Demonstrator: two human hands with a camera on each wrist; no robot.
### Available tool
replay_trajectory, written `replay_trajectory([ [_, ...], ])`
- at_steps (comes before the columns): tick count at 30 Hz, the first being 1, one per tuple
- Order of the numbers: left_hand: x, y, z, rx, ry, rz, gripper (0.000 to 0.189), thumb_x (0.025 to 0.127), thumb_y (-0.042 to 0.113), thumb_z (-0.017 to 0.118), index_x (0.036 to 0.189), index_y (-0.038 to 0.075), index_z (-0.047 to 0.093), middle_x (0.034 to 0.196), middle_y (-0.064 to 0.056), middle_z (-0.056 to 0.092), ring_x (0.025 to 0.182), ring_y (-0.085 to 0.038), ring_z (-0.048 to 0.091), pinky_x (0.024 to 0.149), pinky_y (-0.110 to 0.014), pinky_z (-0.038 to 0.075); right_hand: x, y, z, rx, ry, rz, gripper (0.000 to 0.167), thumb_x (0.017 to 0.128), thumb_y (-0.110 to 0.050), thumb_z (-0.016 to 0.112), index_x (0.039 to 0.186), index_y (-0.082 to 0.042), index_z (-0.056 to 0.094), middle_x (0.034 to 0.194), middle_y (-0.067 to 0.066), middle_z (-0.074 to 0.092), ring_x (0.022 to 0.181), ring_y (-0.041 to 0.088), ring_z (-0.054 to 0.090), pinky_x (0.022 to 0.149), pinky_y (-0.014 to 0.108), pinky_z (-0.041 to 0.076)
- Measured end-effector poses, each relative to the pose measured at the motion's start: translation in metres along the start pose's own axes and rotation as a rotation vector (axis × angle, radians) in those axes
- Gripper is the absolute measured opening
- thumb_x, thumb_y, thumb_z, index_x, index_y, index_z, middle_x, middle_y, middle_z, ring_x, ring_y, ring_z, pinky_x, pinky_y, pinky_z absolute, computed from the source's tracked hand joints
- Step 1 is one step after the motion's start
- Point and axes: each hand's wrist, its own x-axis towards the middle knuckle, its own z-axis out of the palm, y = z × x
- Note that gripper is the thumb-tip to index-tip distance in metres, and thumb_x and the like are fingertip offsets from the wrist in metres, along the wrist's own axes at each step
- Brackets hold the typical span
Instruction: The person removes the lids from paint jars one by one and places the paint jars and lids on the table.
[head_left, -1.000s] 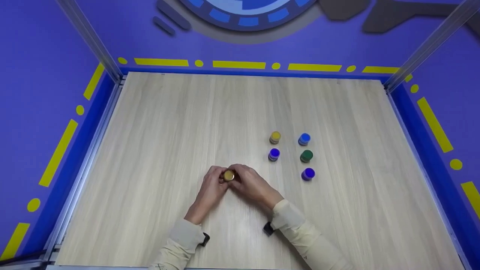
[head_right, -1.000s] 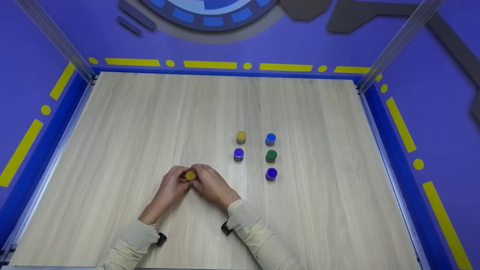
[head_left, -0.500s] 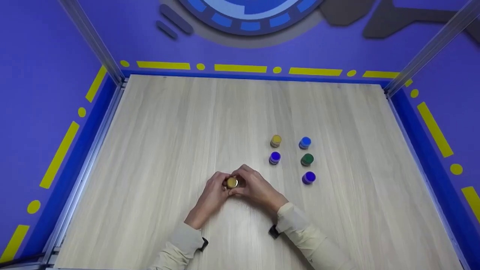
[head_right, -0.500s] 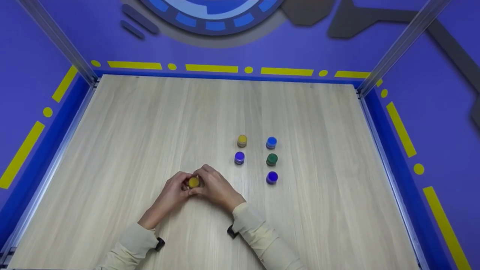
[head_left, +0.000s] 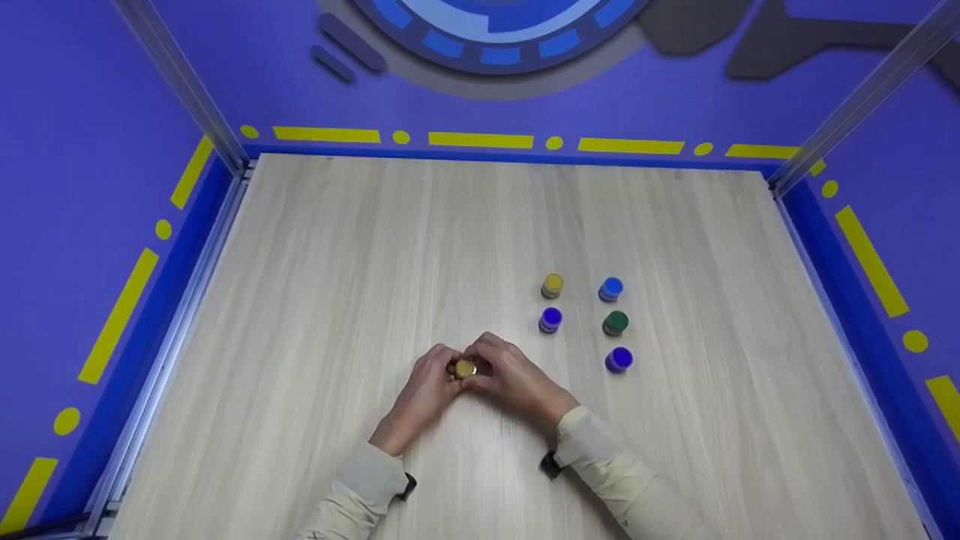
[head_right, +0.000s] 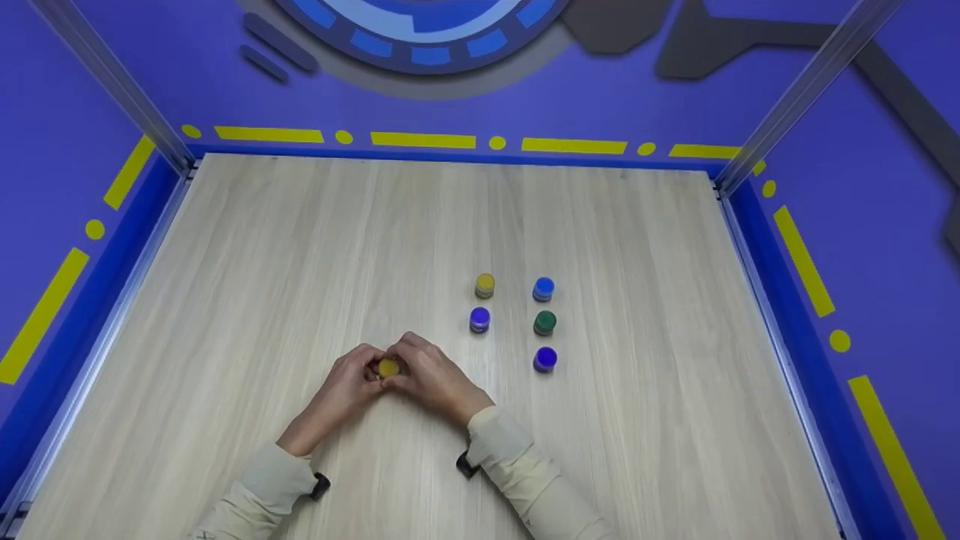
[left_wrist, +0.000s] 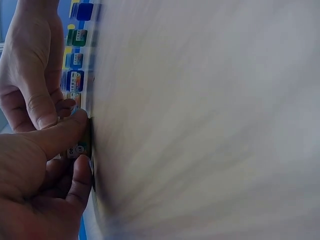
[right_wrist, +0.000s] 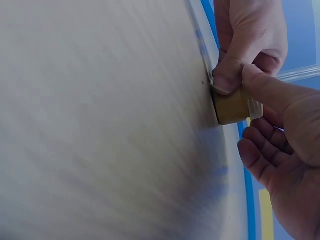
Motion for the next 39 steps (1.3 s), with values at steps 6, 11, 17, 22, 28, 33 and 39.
replay_trajectory([
  [6,0.006,-0.002,-0.002,-0.006,-0.019,0.015,0.024,0.088,0.011,0.083,0.105,0.004,0.068,0.095,-0.002,0.061,0.086,-0.016,0.056,0.075,-0.031,0.048,0.003,0.0,-0.005,-0.063,-0.047,-0.059,0.032,0.097,-0.016,0.074,0.127,-0.008,0.071,0.118,0.001,0.062,0.105,0.012,0.059,0.092,0.03,0.051],
  [11,0.009,-0.003,-0.002,-0.021,-0.034,0.017,0.023,0.086,0.015,0.085,0.099,0.007,0.068,0.09,0.001,0.059,0.082,-0.013,0.053,0.071,-0.029,0.047,0.003,0.002,-0.008,-0.163,-0.036,-0.204,0.03,0.097,-0.012,0.073,0.126,-0.008,0.072,0.121,0.001,0.066,0.113,0.015,0.058,0.098,0.033,0.049],
  [17,0.009,-0.003,-0.002,-0.014,-0.01,0.006,0.027,0.083,0.014,0.087,0.101,0.007,0.068,0.092,0.0,0.059,0.083,-0.014,0.053,0.072,-0.031,0.047,0.001,0.003,-0.009,-0.213,-0.016,-0.223,0.034,0.097,-0.013,0.072,0.131,-0.011,0.07,0.131,0.002,0.064,0.12,0.018,0.058,0.103,0.035,0.047],
  [22,0.01,-0.001,-0.002,-0.03,-0.023,-0.018,0.029,0.082,0.01,0.087,0.102,0.004,0.067,0.094,-0.001,0.059,0.085,-0.015,0.055,0.074,-0.03,0.049,-0.004,0.002,-0.008,-0.107,0.037,-0.072,0.049,0.092,-0.019,0.08,0.136,-0.004,0.064,0.132,0.01,0.059,0.118,0.022,0.061,0.1,0.038,0.051],
  [28,0.009,-0.003,-0.001,-0.042,-0.017,-0.047,0.028,0.081,0.007,0.088,0.1,0.002,0.068,0.095,-0.003,0.061,0.087,-0.017,0.058,0.076,-0.031,0.051,-0.002,-0.002,-0.002,-0.031,0.097,0.028,0.053,0.088,-0.032,0.083,0.125,0.001,0.067,0.114,0.01,0.065,0.094,0.019,0.063,0.081,0.034,0.054],
  [33,0.01,-0.003,-0.002,-0.046,-0.006,-0.056,0.029,0.081,0.01,0.088,0.098,0.001,0.068,0.093,-0.003,0.061,0.085,-0.017,0.058,0.075,-0.031,0.051,0.002,-0.004,0.003,-0.021,0.094,0.056,0.045,0.084,-0.032,0.086,0.115,-0.004,0.071,0.106,0.004,0.064,0.091,0.013,0.059,0.079,0.03,0.052],
  [39,0.011,-0.003,-0.001,-0.048,-0.011,-0.068,0.03,0.082,0.015,0.088,0.098,0.002,0.066,0.092,-0.002,0.06,0.084,-0.014,0.055,0.074,-0.029,0.049,0.006,-0.003,0.003,0.001,0.078,0.065,0.037,0.083,-0.029,0.086,0.108,-0.005,0.072,0.1,0.005,0.065,0.085,0.012,0.055,0.074,0.027,0.048],
])
